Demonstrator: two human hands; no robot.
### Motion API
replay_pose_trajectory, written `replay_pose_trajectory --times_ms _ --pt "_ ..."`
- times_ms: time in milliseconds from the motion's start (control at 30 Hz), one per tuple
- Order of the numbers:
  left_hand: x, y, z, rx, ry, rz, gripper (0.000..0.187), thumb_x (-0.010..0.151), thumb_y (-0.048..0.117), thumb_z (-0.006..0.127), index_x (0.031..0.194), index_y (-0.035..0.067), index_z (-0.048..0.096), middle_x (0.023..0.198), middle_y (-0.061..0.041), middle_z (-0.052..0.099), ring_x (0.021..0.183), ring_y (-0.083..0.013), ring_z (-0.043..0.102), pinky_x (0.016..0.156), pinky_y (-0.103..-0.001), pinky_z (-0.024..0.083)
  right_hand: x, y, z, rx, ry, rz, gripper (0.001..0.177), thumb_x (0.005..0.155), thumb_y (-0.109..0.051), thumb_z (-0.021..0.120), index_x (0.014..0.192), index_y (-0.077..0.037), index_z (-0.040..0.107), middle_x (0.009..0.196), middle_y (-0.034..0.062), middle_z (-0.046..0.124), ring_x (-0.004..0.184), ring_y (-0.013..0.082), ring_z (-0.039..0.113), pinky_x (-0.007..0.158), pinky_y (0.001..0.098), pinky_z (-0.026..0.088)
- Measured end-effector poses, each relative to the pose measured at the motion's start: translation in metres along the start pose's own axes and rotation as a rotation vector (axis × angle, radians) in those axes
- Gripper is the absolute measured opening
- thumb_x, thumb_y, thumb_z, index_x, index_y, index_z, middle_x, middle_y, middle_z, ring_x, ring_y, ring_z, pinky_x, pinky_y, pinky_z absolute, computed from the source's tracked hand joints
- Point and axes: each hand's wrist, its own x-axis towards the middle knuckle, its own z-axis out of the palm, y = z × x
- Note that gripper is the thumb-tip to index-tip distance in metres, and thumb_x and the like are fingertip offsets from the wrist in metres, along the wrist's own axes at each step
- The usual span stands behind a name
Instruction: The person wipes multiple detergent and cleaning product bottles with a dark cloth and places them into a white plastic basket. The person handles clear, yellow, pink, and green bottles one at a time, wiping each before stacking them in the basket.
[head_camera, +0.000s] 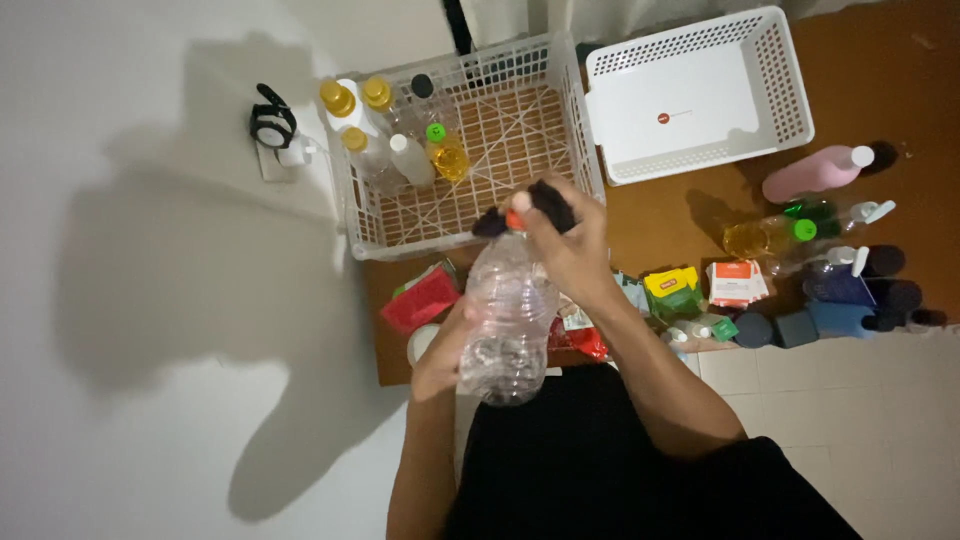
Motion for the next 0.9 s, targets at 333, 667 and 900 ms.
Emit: replay_pose_trajectory --times_ms 333,667,900 --pt "0.02 0.016 0.044 0.378 0.812 0.743 0.093 0.097 0.058 0.068 0.158 0.0 0.029 0.152 -0.018 0.043 0.139 -0.0295 0.049 0.117 -0.044 0.044 -0.064 0.041 0.048 -0.362 0.066 -0.442 0.043 0.115 -0.029 0.045 0.146 0.002 0.049 0.129 0.0205 0.063 0.121 0.0252 0.061 0.101 0.0392 0.051" --pt "0.012 -0.029 -0.001 0.655 0.905 0.868 0.1 0.092 0.033 0.079 0.164 0.002 0.016 0.159 -0.016 0.035 0.147 -0.0296 0.04 0.125 -0.046 0.033 -0.092 0.064 0.034 0.558 0.285 0.565 0.046 0.105 -0.04 0.049 0.125 -0.001 0.062 0.116 0.0146 0.069 0.102 0.0252 0.067 0.086 0.0409 0.054" --pt "0.002 -0.046 -0.005 0.422 0.796 0.68 0.094 0.096 0.034 0.076 0.162 -0.001 0.02 0.156 -0.019 0.042 0.144 -0.0295 0.045 0.124 -0.044 0.034 -0.113 0.06 0.068 -0.436 0.099 -0.475 0.051 0.116 -0.031 0.043 0.146 0.01 0.047 0.152 0.0332 0.047 0.146 0.0419 0.045 0.124 0.0471 0.03"
